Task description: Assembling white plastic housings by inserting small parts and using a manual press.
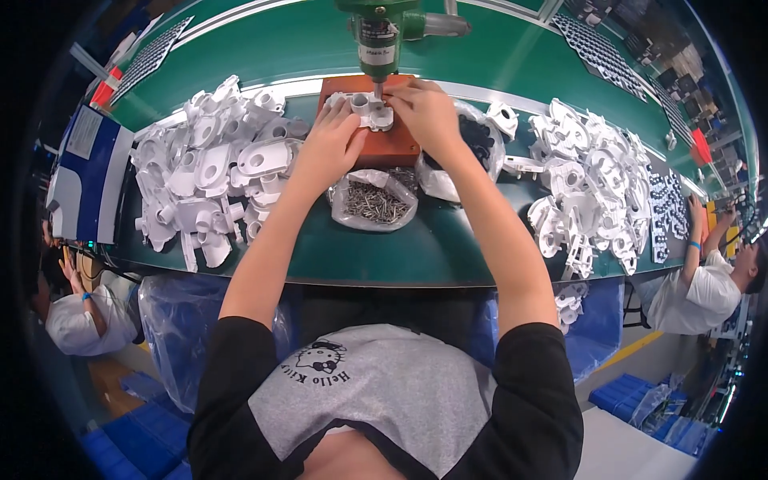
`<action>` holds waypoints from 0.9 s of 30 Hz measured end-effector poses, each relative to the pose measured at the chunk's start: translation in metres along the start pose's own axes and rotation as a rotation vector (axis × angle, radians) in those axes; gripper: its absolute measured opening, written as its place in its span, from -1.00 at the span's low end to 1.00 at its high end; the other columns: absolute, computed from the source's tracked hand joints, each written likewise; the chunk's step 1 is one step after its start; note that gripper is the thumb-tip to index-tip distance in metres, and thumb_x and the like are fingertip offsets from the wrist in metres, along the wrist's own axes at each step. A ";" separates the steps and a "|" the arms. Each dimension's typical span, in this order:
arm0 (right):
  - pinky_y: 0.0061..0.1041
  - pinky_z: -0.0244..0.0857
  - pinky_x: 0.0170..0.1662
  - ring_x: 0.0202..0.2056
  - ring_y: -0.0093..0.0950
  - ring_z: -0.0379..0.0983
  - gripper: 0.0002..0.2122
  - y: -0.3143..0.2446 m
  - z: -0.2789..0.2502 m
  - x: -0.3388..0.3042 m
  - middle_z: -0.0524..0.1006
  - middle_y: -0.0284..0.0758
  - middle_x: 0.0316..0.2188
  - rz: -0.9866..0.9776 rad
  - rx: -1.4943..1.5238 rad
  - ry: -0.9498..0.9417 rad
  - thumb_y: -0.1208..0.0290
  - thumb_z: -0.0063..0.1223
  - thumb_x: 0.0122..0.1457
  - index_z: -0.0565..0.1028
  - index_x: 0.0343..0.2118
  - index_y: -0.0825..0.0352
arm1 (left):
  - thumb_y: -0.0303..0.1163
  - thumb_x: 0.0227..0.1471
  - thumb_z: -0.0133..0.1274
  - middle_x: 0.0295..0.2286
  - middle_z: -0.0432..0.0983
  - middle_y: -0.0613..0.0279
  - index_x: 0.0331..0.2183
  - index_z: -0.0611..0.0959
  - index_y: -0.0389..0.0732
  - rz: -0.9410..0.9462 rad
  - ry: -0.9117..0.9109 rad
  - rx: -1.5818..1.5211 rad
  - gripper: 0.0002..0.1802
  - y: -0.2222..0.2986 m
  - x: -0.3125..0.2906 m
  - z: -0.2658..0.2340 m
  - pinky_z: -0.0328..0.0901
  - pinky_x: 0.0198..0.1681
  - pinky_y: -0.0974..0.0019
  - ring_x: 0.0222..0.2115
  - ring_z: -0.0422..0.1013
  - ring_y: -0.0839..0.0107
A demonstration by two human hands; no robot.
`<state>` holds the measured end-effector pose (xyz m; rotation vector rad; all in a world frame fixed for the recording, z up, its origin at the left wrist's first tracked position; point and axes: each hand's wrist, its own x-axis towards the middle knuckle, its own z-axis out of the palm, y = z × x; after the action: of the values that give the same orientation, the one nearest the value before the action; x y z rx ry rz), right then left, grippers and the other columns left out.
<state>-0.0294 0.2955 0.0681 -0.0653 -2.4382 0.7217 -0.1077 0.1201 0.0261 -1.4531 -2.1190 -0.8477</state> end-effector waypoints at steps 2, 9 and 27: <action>-0.44 0.29 -0.18 -0.27 -0.27 0.42 -0.82 0.012 0.016 0.004 0.54 -0.19 -0.31 -0.103 -0.041 -0.006 0.44 0.05 0.02 0.58 -0.32 0.36 | -0.36 -0.03 0.00 -0.14 0.39 -0.22 -0.38 0.46 -0.31 -0.006 0.000 -0.005 -0.79 0.001 0.001 0.001 0.08 0.12 -0.02 -0.01 0.25 -0.08; -0.24 0.11 0.00 -0.10 -0.30 0.33 -0.77 0.008 0.025 -0.016 0.52 -0.26 -0.21 -0.192 -0.152 -0.041 0.29 0.01 0.03 0.57 -0.30 0.28 | -0.36 -0.05 0.01 -0.15 0.40 -0.19 -0.34 0.47 -0.33 -0.006 0.009 0.004 -0.75 -0.001 0.000 0.000 0.09 0.11 0.01 -0.02 0.27 -0.05; -0.33 0.34 -0.25 -0.32 -0.25 0.42 -0.88 -0.047 0.050 -0.102 0.46 -0.22 -0.45 -0.182 -0.190 -0.365 0.46 0.07 -0.06 0.50 -0.43 0.35 | -0.35 -0.06 -0.01 -0.17 0.42 -0.18 -0.34 0.48 -0.31 -0.026 0.046 -0.014 -0.76 -0.002 -0.001 0.006 0.11 0.10 0.02 -0.04 0.29 -0.03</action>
<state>0.0324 0.2106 0.0040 0.2314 -2.8086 0.4500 -0.1095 0.1226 0.0203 -1.4024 -2.1067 -0.8992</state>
